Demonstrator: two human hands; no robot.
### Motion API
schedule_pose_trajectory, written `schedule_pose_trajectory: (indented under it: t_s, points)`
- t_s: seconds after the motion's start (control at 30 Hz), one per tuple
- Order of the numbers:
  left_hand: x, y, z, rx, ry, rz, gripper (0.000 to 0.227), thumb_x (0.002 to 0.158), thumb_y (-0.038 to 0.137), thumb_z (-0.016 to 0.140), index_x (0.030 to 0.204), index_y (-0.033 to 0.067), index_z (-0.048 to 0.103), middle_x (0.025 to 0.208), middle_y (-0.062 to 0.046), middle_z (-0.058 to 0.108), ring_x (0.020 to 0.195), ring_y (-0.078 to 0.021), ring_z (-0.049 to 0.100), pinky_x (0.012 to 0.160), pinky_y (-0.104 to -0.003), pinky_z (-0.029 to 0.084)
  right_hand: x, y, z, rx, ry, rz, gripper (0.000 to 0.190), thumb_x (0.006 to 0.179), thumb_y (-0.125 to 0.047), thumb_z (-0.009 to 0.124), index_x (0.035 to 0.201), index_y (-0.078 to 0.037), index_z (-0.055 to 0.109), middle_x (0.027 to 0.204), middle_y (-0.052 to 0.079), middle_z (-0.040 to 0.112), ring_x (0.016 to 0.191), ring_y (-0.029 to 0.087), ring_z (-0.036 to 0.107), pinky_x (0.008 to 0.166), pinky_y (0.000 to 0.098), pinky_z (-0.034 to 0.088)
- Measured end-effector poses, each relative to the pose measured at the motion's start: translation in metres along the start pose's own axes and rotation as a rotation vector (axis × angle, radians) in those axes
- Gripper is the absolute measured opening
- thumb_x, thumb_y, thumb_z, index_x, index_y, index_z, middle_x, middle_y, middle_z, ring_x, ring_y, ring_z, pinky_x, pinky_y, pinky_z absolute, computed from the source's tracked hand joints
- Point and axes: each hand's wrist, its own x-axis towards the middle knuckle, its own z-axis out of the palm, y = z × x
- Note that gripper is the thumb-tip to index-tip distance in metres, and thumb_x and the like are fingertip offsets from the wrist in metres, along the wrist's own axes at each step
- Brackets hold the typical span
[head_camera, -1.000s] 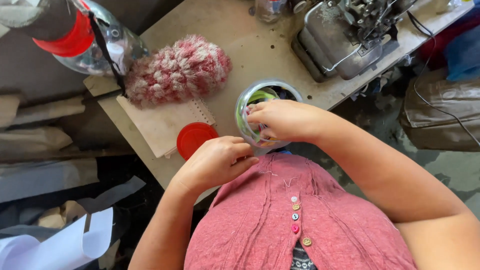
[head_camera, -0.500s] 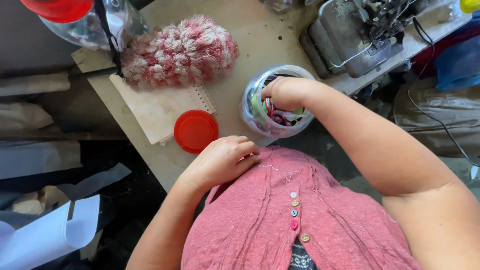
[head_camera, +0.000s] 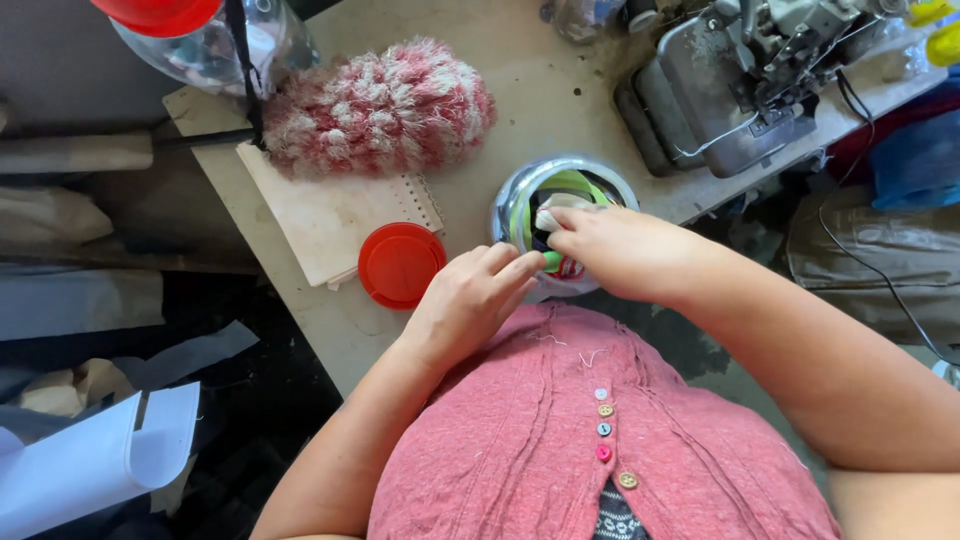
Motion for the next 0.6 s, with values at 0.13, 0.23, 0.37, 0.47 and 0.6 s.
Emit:
schedule_pose_trajectory:
  t_s: [0.13,0.23,0.37,0.47,0.6]
  points:
    - [-0.004,0.006,0.001,-0.018,0.006,0.055,0.02,0.108,0.03,0.052,0.123,0.0202,0.061,0.096,-0.001,0.055,0.082,-0.0222,0.062,0.07,-0.032,0.056,-0.035,-0.041,-0.054,0.288,-0.31,0.08,0.049,0.1,-0.019,0.051,0.143,0.003,0.042,0.12,0.035,0.063,0.103,0.059,0.066,0.089,0.0673,0.056]
    - [-0.004,0.005,-0.001,-0.027,-0.016,0.068,0.018,0.106,0.027,0.053,0.12,0.0195,0.062,0.096,-0.001,0.056,0.083,-0.0219,0.063,0.07,-0.032,0.056,-0.032,-0.042,-0.034,0.473,-0.199,0.163,0.053,0.103,-0.023,0.041,0.149,0.001,0.031,0.126,0.038,0.06,0.107,0.061,0.063,0.089,0.0709,0.052]
    - [0.001,0.002,-0.007,-0.058,-0.054,0.103,0.019,0.104,0.027,0.059,0.119,0.016,0.061,0.096,-0.004,0.055,0.084,-0.0248,0.063,0.072,-0.034,0.056,0.004,-0.023,0.031,0.175,0.123,0.395,0.051,0.103,-0.033,0.049,0.146,-0.007,0.039,0.129,0.021,0.057,0.084,0.048,0.073,0.069,0.0595,0.061]
    - [-0.001,-0.005,0.001,-0.071,-0.06,0.087,0.021,0.105,0.031,0.058,0.12,0.0169,0.059,0.095,-0.003,0.053,0.084,-0.0243,0.063,0.073,-0.035,0.057,0.015,-0.036,0.018,0.162,0.074,0.46,0.05,0.101,-0.019,0.037,0.151,-0.012,0.04,0.133,0.018,0.057,0.084,0.048,0.074,0.069,0.0637,0.059]
    - [-0.006,-0.003,0.0,-0.049,-0.086,0.059,0.015,0.105,0.029,0.057,0.116,0.0185,0.061,0.091,-0.002,0.053,0.081,-0.0236,0.062,0.071,-0.035,0.057,0.007,-0.045,0.015,0.16,-0.065,0.404,0.033,0.1,-0.021,0.045,0.113,-0.024,0.075,0.115,0.009,0.064,0.091,0.043,0.073,0.077,0.0577,0.061]
